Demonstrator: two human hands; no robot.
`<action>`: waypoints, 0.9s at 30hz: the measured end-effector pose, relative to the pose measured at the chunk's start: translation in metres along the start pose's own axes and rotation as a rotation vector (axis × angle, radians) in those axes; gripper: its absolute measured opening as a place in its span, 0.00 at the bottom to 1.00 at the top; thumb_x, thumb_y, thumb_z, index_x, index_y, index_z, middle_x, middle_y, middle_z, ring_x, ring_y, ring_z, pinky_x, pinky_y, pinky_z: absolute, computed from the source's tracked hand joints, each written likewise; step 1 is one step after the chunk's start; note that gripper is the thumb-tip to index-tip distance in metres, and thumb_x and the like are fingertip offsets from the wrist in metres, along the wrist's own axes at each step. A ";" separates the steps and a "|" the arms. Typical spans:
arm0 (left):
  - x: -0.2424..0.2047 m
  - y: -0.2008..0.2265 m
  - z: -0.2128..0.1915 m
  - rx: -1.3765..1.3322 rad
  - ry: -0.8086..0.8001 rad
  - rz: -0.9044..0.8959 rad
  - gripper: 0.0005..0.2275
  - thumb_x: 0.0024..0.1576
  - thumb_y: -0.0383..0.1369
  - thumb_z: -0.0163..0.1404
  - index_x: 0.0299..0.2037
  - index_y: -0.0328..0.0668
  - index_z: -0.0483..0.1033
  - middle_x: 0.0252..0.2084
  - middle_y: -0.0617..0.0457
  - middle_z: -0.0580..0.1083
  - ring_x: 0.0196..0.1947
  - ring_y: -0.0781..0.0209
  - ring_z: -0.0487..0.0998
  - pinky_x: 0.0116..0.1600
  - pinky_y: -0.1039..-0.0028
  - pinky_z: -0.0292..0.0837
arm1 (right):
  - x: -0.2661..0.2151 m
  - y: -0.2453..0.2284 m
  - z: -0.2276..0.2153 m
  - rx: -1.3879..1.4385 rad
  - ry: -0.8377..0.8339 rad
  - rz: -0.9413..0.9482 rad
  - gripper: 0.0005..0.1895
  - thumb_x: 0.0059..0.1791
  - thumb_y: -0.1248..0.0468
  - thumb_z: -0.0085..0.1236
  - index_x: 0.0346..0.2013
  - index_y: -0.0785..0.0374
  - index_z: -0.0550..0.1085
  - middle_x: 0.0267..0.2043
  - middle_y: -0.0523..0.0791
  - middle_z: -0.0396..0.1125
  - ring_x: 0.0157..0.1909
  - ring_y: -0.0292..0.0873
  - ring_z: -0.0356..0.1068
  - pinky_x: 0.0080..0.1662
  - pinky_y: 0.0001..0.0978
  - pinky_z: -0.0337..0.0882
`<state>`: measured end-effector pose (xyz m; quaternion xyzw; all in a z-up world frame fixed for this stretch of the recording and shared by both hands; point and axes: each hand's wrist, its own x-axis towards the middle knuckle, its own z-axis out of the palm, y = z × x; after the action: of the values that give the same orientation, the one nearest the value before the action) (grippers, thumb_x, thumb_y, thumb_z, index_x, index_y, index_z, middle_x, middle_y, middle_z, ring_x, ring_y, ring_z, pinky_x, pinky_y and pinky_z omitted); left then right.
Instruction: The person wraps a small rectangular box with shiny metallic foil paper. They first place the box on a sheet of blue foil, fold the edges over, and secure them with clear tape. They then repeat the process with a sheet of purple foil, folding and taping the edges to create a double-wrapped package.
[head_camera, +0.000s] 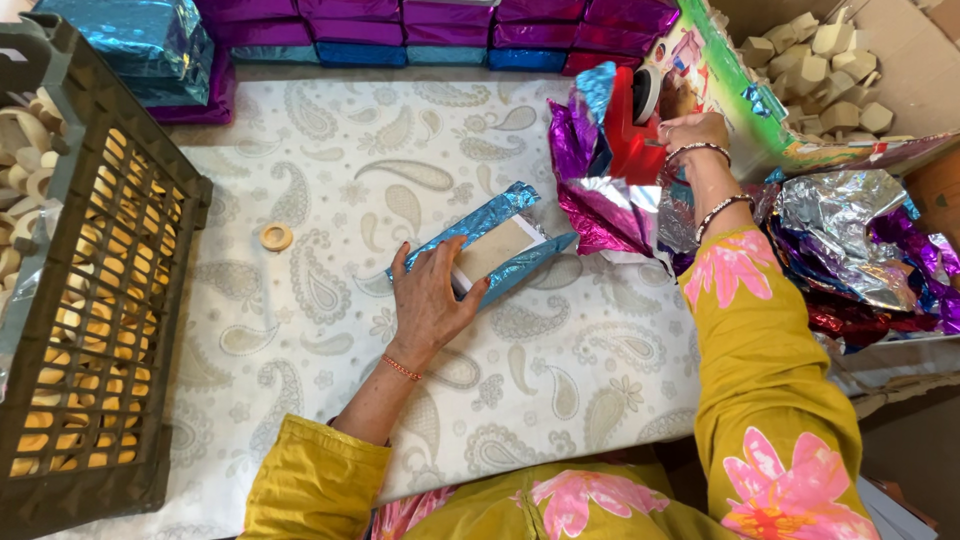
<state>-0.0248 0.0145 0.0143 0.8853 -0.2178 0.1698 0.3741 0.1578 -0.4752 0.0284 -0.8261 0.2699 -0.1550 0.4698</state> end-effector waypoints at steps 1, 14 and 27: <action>0.000 0.000 0.000 -0.001 -0.012 -0.009 0.28 0.51 0.43 0.61 0.60 0.43 0.68 0.52 0.52 0.77 0.53 0.57 0.76 0.73 0.51 0.44 | -0.001 0.001 0.000 0.025 -0.008 0.031 0.04 0.48 0.71 0.63 0.37 0.66 0.81 0.29 0.44 0.76 0.23 0.33 0.70 0.23 0.25 0.68; -0.001 -0.003 0.002 -0.004 -0.018 -0.015 0.26 0.52 0.44 0.61 0.58 0.44 0.70 0.49 0.52 0.78 0.52 0.58 0.77 0.73 0.52 0.43 | -0.013 0.042 0.006 0.240 -0.041 0.032 0.07 0.47 0.73 0.63 0.39 0.69 0.76 0.31 0.49 0.75 0.25 0.38 0.74 0.28 0.29 0.78; 0.003 -0.003 -0.007 -0.085 -0.055 -0.070 0.24 0.50 0.41 0.61 0.56 0.45 0.71 0.50 0.55 0.78 0.52 0.58 0.76 0.71 0.52 0.45 | -0.001 0.078 0.013 0.309 0.038 -0.117 0.08 0.46 0.75 0.62 0.40 0.70 0.74 0.32 0.49 0.75 0.26 0.38 0.74 0.29 0.30 0.77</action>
<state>-0.0222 0.0202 0.0183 0.8800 -0.2041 0.1226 0.4110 0.1402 -0.4984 -0.0454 -0.7552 0.2033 -0.2373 0.5763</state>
